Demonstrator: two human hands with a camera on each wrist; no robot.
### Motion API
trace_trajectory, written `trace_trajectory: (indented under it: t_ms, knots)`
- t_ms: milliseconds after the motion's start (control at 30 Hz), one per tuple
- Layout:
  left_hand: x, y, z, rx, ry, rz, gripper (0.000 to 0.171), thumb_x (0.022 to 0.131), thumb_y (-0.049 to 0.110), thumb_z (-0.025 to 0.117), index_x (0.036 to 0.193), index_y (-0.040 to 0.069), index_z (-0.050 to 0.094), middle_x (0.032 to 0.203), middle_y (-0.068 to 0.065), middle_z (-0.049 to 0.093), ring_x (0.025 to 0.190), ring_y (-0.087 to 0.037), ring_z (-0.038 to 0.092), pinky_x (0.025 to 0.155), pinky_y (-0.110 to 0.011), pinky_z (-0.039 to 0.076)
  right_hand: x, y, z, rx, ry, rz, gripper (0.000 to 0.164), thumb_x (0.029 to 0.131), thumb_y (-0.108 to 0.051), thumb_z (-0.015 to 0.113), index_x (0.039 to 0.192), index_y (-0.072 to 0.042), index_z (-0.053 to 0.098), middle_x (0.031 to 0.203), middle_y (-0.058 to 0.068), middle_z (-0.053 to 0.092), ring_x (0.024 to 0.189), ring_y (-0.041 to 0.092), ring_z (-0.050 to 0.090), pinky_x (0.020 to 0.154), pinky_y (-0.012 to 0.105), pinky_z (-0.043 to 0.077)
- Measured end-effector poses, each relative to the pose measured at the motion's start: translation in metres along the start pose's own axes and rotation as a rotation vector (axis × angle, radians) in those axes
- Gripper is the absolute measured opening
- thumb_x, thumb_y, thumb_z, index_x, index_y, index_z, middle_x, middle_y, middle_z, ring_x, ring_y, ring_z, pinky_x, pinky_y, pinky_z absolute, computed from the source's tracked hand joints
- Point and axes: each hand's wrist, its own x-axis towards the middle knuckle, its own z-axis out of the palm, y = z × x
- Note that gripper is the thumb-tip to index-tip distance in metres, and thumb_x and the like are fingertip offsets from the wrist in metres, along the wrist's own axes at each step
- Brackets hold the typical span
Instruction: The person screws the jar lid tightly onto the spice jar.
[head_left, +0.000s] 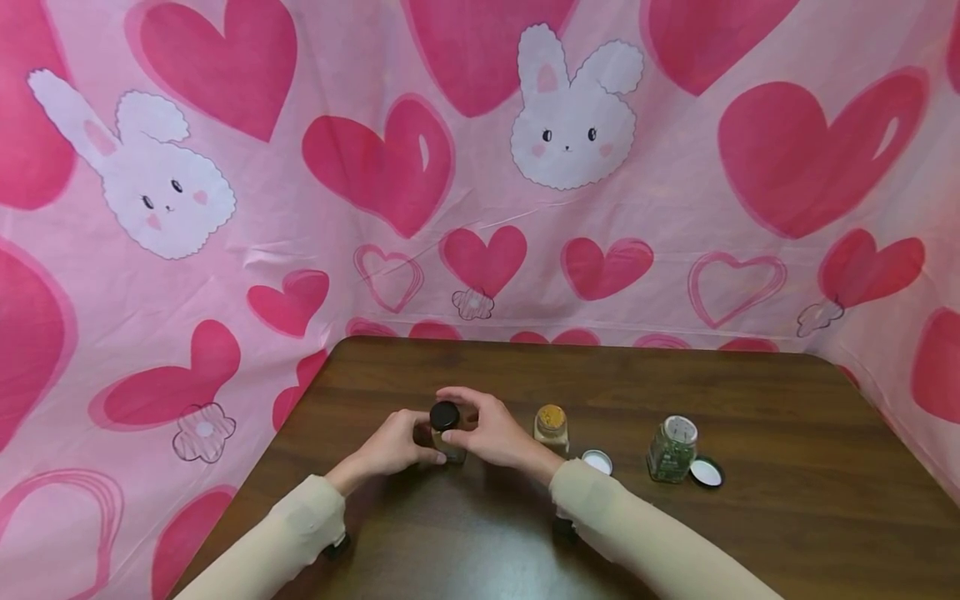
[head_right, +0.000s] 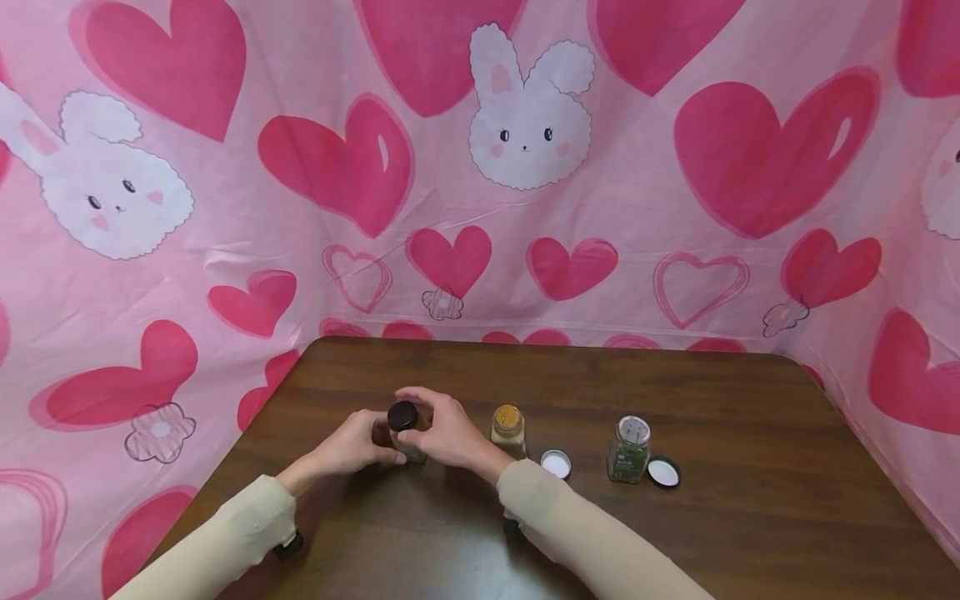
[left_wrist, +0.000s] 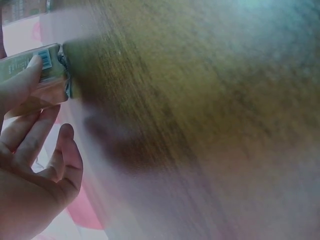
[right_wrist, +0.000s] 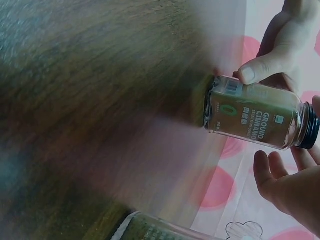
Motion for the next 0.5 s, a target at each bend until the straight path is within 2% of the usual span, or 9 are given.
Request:
trace_trajectory:
  t_ms: [167, 400, 500]
  knots:
    - [0.0000, 0.0000, 0.0005, 0.009, 0.001, 0.004, 0.035, 0.083, 0.019, 0.093, 0.113, 0.012, 0.077, 0.088, 0.006, 0.070, 0.081, -0.018, 0.062, 0.069, -0.034, 0.051, 0.0008, 0.0020, 0.0003, -0.006, -0.013, -0.013, 0.052, 0.093, -0.001, 0.078, 0.142, -0.011, 0.064, 0.137, 0.009, 0.068, 0.123, 0.025, 0.062, 0.102, 0.054, 0.048]
    - [-0.0001, -0.0014, 0.0021, 0.018, 0.001, 0.000, 0.037, 0.082, 0.020, 0.093, 0.115, 0.012, 0.078, 0.093, 0.008, 0.072, 0.085, -0.018, 0.063, 0.080, -0.039, 0.050, 0.0007, 0.0038, 0.0001, 0.017, -0.013, -0.010, 0.045, 0.092, -0.005, 0.080, 0.136, -0.011, 0.069, 0.132, 0.007, 0.070, 0.119, 0.030, 0.065, 0.104, 0.058, 0.048]
    - [-0.0004, -0.0003, 0.0022, 0.017, 0.009, 0.005, 0.036, 0.082, 0.020, 0.093, 0.113, 0.012, 0.077, 0.089, 0.007, 0.071, 0.082, -0.018, 0.061, 0.075, -0.036, 0.050, 0.0012, 0.0031, -0.0004, 0.004, -0.009, -0.011, 0.044, 0.093, -0.005, 0.080, 0.135, -0.010, 0.070, 0.132, 0.006, 0.070, 0.118, 0.028, 0.065, 0.103, 0.055, 0.049]
